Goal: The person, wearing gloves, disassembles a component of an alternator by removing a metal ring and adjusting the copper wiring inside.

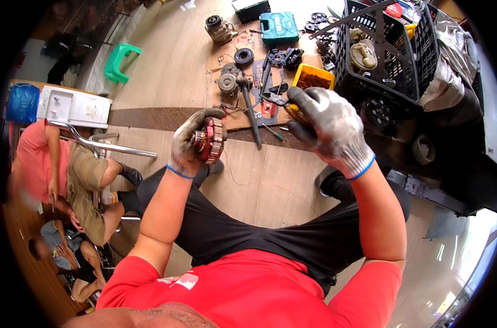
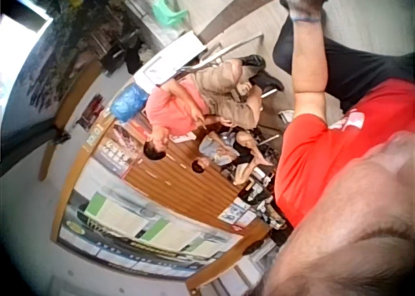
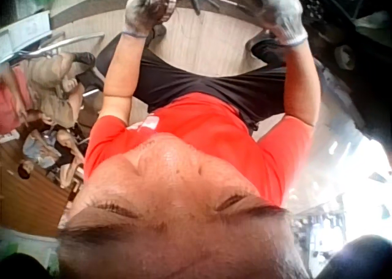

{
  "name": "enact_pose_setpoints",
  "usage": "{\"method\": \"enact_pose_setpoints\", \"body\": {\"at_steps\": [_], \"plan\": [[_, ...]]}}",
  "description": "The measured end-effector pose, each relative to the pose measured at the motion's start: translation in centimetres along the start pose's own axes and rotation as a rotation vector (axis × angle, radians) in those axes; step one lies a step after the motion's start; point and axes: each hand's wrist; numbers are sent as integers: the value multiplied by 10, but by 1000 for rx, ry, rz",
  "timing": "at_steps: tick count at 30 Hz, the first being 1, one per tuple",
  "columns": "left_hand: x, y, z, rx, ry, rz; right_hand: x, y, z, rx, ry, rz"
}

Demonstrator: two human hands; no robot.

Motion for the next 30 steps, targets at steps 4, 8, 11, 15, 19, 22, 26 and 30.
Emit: {"method": "enact_pose_setpoints", "body": {"at_steps": [4,8,11,15,19,22,26,30], "plan": [[-5,0,0,17,-72,213,16,5,-3,52,-70,-14],[0,0,4,99,-173,21,27,9,-5,62,-42,-34],[4,2,7,91,-108,-20,36,9,-6,49,-46,-34],[4,4,6,3,-98,234,41,9,-7,-3,-60,-16],[6,8,8,60,-162,476,44,17,-6,-22,-51,-3],[4,13,4,92,-213,550,44,22,-8,-7,-65,26],[17,13,10,15,-197,708,50,30,-11,-142,-160,286],[22,18,3,-13,-125,724,49,45,-22,-503,-160,626]]}}
Point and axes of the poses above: each hand's wrist, its own z-axis towards the middle knuckle, its own x-axis out of the back of the hand, y = z × x, and after that the axes turned 10 degrees about x, right-handed
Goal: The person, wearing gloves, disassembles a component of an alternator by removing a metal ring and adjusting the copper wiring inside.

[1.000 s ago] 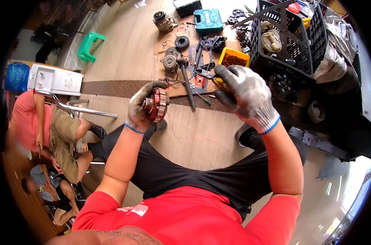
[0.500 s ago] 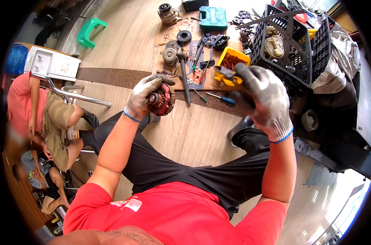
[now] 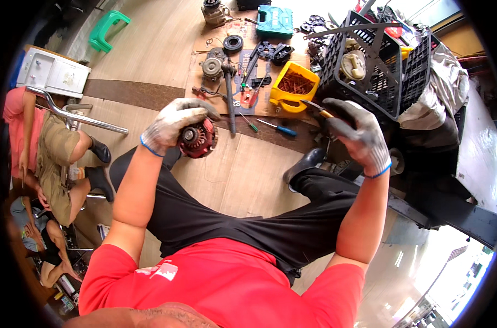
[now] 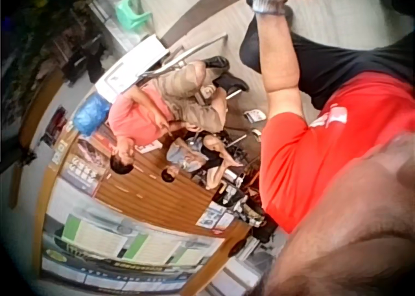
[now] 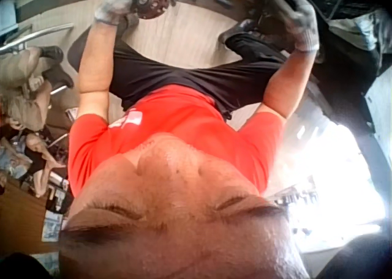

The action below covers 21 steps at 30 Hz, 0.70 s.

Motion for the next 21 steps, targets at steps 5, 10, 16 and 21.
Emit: {"method": "enact_pose_setpoints", "body": {"at_steps": [5,10,16,21], "plan": [[-5,14,-7,23,189,-329,10,112,17,351,-116,-621],[6,-21,10,-287,339,80,-65,199,49,-700,-267,-386],[-11,-1,-7,80,125,-340,-140,241,85,-635,-245,-649],[-11,11,-4,-2,79,-69,-191,274,112,-812,-76,-748]]}}
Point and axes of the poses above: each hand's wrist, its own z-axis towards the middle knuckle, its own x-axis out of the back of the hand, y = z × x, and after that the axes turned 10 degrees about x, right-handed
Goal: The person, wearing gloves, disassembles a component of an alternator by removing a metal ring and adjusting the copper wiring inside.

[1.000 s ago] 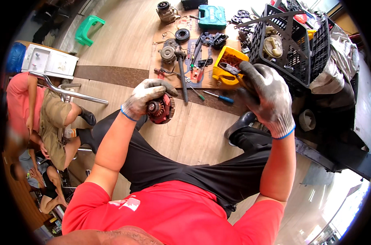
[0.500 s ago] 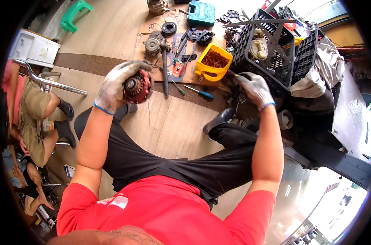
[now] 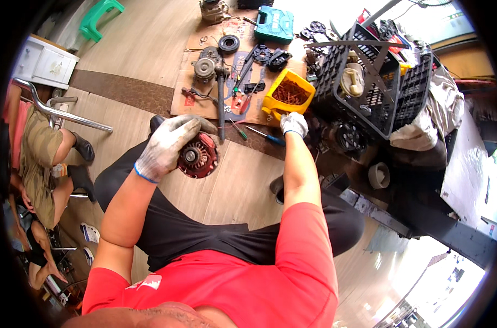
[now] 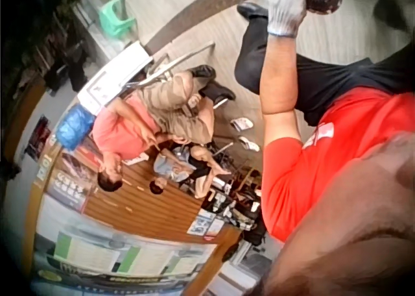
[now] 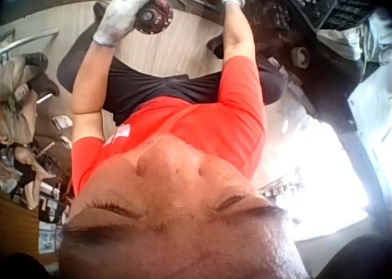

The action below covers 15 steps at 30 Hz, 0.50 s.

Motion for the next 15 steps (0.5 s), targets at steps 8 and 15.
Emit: {"method": "enact_pose_setpoints", "body": {"at_steps": [8,15], "plan": [[-1,-22,12,-21,-25,-208,12,-10,-8,176,218,-157],[0,-13,14,-61,-37,-135,130,-23,-119,683,-495,517]]}}
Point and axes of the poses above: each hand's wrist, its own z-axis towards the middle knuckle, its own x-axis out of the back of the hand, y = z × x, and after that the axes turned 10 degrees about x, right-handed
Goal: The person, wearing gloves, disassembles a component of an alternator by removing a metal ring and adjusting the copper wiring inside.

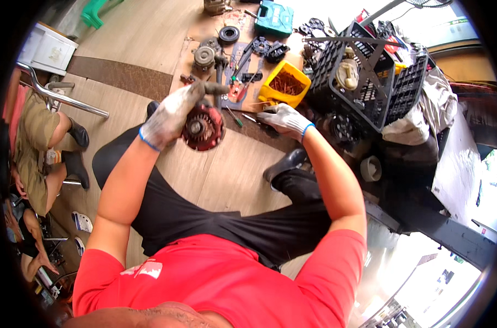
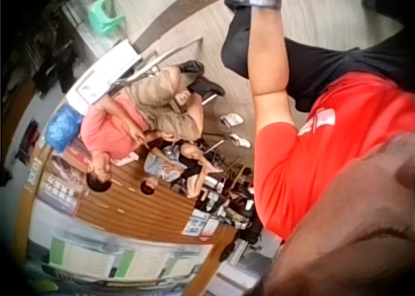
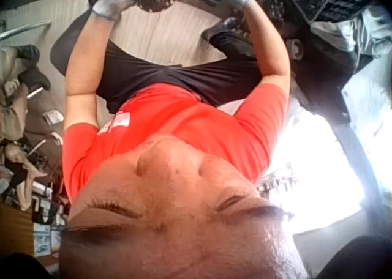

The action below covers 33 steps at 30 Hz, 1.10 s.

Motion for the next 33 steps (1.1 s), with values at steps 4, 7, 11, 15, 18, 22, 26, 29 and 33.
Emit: {"method": "enact_pose_setpoints", "body": {"at_steps": [4,7,11,15,18,22,26,29,33], "plan": [[-12,-5,14,89,-44,-135,-10,-95,-78,276,-85,207],[-29,6,16,119,-144,-97,-31,-122,-104,252,6,347],[-30,-6,31,34,-121,129,-58,-127,-104,58,191,706],[-26,-18,45,22,-56,148,-67,-121,-97,94,326,870],[-17,-41,60,-54,112,154,-66,-107,-84,216,494,784],[-20,-32,58,48,249,154,-46,-110,-81,218,644,603],[-34,-62,39,-580,416,785,-51,-128,-75,224,799,315],[-44,-65,43,-307,317,11,-62,-123,-62,285,836,124],[-65,-16,37,-198,277,-344,-68,-128,-59,522,854,-130]]}}
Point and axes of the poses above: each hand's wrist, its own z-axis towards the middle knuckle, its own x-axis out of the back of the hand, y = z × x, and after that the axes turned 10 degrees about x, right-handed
